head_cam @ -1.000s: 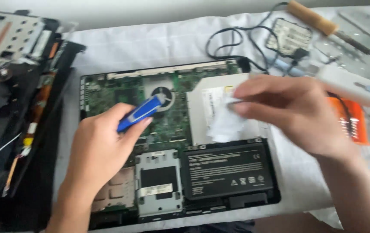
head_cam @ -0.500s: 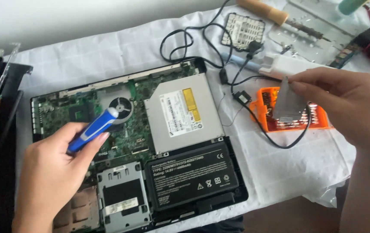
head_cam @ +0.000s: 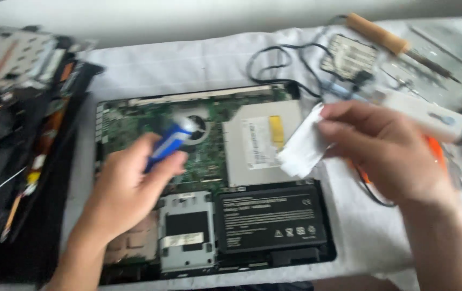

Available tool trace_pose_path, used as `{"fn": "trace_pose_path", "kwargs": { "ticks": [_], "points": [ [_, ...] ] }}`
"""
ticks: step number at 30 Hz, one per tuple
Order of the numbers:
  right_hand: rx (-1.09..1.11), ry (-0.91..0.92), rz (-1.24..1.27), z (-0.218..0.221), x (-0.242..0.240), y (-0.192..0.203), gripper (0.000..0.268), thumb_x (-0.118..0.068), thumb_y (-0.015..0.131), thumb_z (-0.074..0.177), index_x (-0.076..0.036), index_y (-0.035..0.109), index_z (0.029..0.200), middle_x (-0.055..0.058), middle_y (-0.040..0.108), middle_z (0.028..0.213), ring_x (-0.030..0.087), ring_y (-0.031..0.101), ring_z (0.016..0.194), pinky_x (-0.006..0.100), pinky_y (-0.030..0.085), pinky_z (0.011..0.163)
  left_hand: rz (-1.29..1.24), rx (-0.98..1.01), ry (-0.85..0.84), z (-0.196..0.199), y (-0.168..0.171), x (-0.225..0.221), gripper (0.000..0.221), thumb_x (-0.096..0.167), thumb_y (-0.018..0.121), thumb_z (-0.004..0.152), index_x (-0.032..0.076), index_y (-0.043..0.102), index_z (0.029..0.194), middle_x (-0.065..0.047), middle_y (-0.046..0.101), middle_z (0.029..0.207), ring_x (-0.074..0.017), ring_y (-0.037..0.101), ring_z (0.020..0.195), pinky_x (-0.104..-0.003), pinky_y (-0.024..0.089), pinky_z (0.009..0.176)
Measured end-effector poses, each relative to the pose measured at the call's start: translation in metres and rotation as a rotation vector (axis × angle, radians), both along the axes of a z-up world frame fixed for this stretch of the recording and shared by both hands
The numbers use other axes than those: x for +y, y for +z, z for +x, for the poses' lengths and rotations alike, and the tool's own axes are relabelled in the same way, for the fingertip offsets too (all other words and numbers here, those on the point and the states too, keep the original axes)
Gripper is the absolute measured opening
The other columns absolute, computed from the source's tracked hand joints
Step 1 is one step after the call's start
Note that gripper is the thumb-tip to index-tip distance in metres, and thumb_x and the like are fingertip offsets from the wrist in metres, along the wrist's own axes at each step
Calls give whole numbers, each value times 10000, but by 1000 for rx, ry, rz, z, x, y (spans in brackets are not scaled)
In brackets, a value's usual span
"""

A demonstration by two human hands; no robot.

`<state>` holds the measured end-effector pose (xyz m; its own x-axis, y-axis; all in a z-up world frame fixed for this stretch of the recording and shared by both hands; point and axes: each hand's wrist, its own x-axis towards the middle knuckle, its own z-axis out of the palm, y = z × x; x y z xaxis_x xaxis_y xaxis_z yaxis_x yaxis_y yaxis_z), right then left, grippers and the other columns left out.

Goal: Disassembling a laptop by removing internal components and screws using a screwdriver.

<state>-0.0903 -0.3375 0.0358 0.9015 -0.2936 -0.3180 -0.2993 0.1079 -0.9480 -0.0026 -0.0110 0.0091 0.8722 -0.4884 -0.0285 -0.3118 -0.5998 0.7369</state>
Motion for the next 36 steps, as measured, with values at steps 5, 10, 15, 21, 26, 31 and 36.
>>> {"fn": "trace_pose_path", "kwargs": {
  "ticks": [5, 10, 15, 21, 26, 31, 36],
  "points": [
    [229, 105, 174, 38, 85, 33, 278, 32, 566, 942, 110, 679, 1184, 244, 725, 1107, 364, 686, 949, 459, 585, 864, 22, -73, 23, -11, 18, 5, 288, 424, 690, 919, 148, 613, 941, -25, 750, 761, -232, 745, 607, -363, 471, 553],
    [270, 213, 53, 83, 160, 95, 277, 89, 463, 983, 149, 646, 1181, 264, 695, 1209, 414, 632, 1046, 515, 514, 886, 52, -65, 258, 6, -1, 15, 302, 393, 511, 1024, 103, 555, 1095, -173, 739, 774, -449, 698, 659, -564, 433, 523],
    [-228, 660, -247, 149, 249, 83, 398, -216, 736, 833, -13, 711, 1175, 100, 771, 1159, 160, 756, 848, 226, 713, 754, -63, -150, 144, 0, -2, 15, 154, 223, 616, 1005, 72, 620, 1037, -88, 714, 829, -289, 708, 636, -432, 567, 530],
    [-271, 641, -366, 196, 328, 56, 192, -265, 742, 915, -112, 714, 1026, 12, 744, 819, 87, 666, 614, 247, 594, 624, 32, -74, 111, 2, -6, 20, 235, 269, 579, 1028, 49, 617, 1103, -131, 667, 936, -437, 670, 717, -581, 479, 487],
    [-358, 602, -487, 202, 361, 37, 227, -302, 763, 850, -149, 710, 1009, -7, 795, 865, 96, 726, 753, 272, 574, 664, 61, -33, 91, 1, -15, 21, 142, 84, 500, 908, 95, 507, 767, -81, 536, 623, -318, 466, 552, -466, 309, 428],
    [-594, 582, -552, 190, 333, 36, 272, -371, 757, 895, -128, 720, 1011, -14, 792, 820, 57, 726, 617, 244, 593, 581, 46, -101, 20, 0, -21, 23, 351, 81, 538, 977, 120, 427, 646, -25, 345, 523, -207, 300, 444, -398, 215, 403],
    [-897, 587, -801, 124, 240, 64, 197, -166, 675, 1073, 9, 710, 1156, 135, 745, 1176, 208, 722, 1072, 322, 599, 917, -63, -80, 115, -2, 3, 17, 296, 373, 435, 1036, 111, 556, 1103, -186, 732, 820, -484, 678, 691, -611, 443, 512]
  ]
}}
